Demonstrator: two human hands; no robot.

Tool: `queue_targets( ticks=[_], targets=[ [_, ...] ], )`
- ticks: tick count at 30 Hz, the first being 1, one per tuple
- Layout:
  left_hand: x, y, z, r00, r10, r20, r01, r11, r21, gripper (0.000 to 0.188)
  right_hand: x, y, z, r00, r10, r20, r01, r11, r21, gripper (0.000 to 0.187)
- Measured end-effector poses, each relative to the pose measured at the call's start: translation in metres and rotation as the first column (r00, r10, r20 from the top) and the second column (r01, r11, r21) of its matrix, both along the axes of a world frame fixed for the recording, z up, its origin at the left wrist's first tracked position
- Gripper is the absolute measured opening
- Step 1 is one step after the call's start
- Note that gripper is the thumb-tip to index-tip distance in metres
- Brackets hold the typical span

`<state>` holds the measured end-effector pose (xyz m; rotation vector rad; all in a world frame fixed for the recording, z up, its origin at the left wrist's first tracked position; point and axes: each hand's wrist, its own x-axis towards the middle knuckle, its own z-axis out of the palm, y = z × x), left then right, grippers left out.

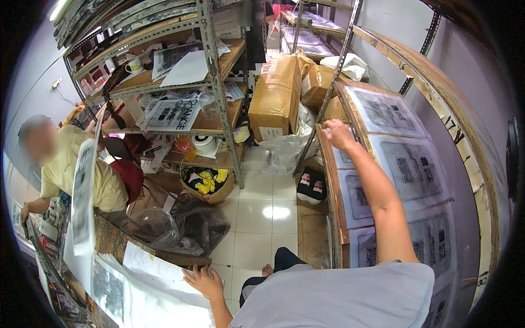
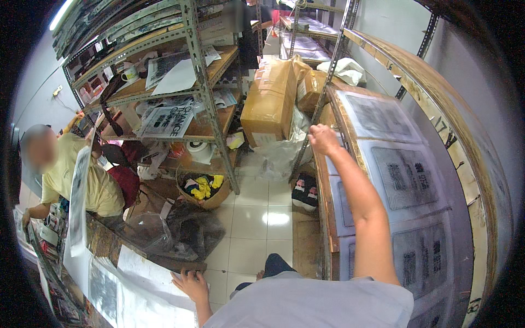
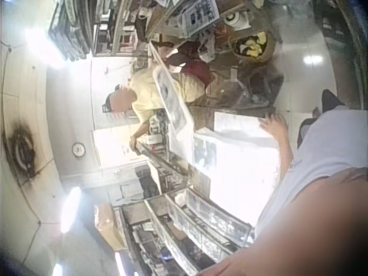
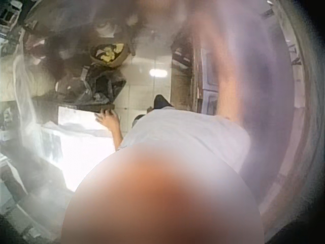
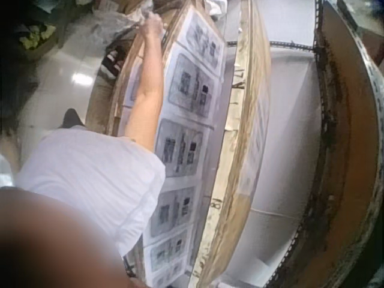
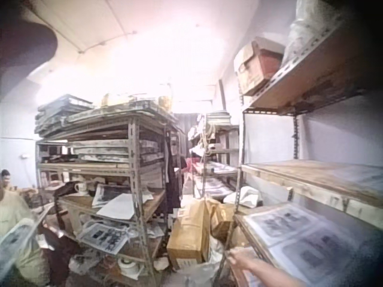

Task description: The person places folded black t-shirts into clear plastic bags, smooths the bags, and stacks them on a table. The person also retrieves additional bags from a nearby shelf and continues the packing process.

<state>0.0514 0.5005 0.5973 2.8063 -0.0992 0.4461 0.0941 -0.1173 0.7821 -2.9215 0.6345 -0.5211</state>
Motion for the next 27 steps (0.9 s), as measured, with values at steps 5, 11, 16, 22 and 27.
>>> queue_targets(
  ticks=[5,11,16,22,27],
  targets=[
    [0.001,-0.007,0.001,0.999,-0.007,0.031,0.009,0.999,-0.038,0.014,-0.047,-0.037,0.001,0.967,-0.192,-0.169,0.131,0.939,-0.316,0.026],
    [0.001,-0.002,-0.009,0.997,-0.014,0.082,0.012,1.0,0.019,0.012,-0.051,-0.044,-0.012,0.96,-0.218,-0.174,0.165,0.947,-0.276,0.034],
    [0.004,-0.002,-0.013,0.998,-0.023,0.065,0.02,0.999,0.047,0.014,-0.058,-0.04,-0.01,0.975,-0.202,-0.093,0.188,0.971,-0.145,0.038],
    [0.004,-0.002,-0.016,0.999,-0.005,0.032,0.003,0.999,0.051,0.018,-0.058,-0.033,0.0,0.979,-0.197,-0.049,0.194,0.979,-0.062,0.041],
    [0.002,0.002,-0.021,0.996,-0.031,0.082,0.026,0.998,0.062,0.015,-0.057,-0.033,-0.002,0.973,-0.224,0.056,0.228,0.972,-0.064,0.044]
  ],
)
